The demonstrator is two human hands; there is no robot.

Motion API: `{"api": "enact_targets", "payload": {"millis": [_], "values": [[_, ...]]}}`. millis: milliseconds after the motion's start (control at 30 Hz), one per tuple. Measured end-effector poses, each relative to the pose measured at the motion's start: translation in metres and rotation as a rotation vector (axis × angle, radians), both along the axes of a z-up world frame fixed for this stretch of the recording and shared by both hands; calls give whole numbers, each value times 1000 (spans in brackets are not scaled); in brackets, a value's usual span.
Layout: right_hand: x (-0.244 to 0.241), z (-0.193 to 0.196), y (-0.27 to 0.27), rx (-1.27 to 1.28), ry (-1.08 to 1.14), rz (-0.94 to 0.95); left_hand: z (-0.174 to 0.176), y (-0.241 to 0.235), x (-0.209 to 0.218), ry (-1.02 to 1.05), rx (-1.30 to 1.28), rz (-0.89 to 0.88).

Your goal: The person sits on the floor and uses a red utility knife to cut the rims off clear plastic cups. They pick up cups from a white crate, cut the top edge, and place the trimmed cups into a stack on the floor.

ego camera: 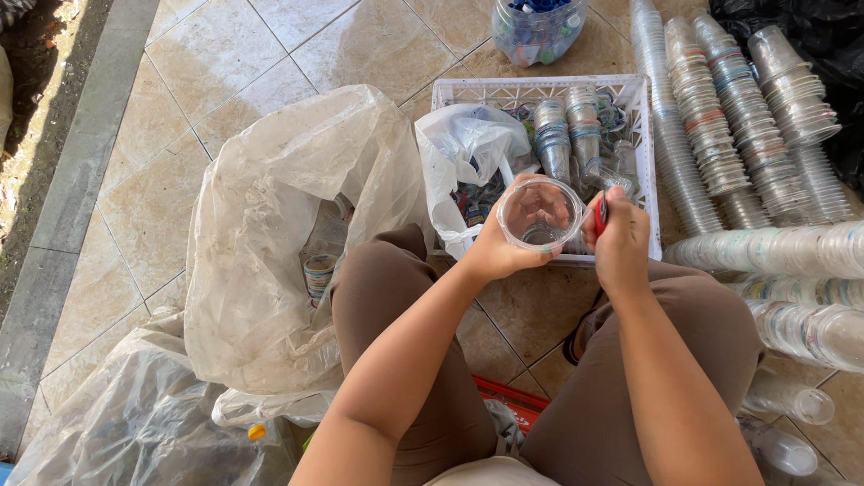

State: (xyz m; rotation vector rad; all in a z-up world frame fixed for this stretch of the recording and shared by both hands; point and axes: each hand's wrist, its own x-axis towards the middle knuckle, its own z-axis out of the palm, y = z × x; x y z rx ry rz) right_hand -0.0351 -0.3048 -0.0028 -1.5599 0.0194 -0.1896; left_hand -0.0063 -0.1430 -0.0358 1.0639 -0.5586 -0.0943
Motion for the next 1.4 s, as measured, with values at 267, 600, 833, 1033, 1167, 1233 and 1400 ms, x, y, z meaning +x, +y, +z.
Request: {"api": "enact_targets", "payload": {"millis": [267, 600, 833, 1033, 1167, 1233, 1400], "values": [[1, -8, -9, -190, 2, 76, 3, 8, 4, -4, 4, 27], [0, -12, -10, -221, -4, 141, 8, 9, 4, -26, 73, 34], [0, -11, -9, -196, 5, 161, 4, 10, 6, -29, 67, 28], [0, -12, -10, -169, 3, 160, 6, 9, 5, -25, 93, 33], [0, -15, -10, -178, -16, 138, 5, 8, 6, -22, 102, 45], [1, -16, -11, -181, -15, 127, 3, 8, 6, -21, 106, 47], [-5, 0, -4, -298, -80, 55, 4, 8, 5, -4, 121, 75]]}}
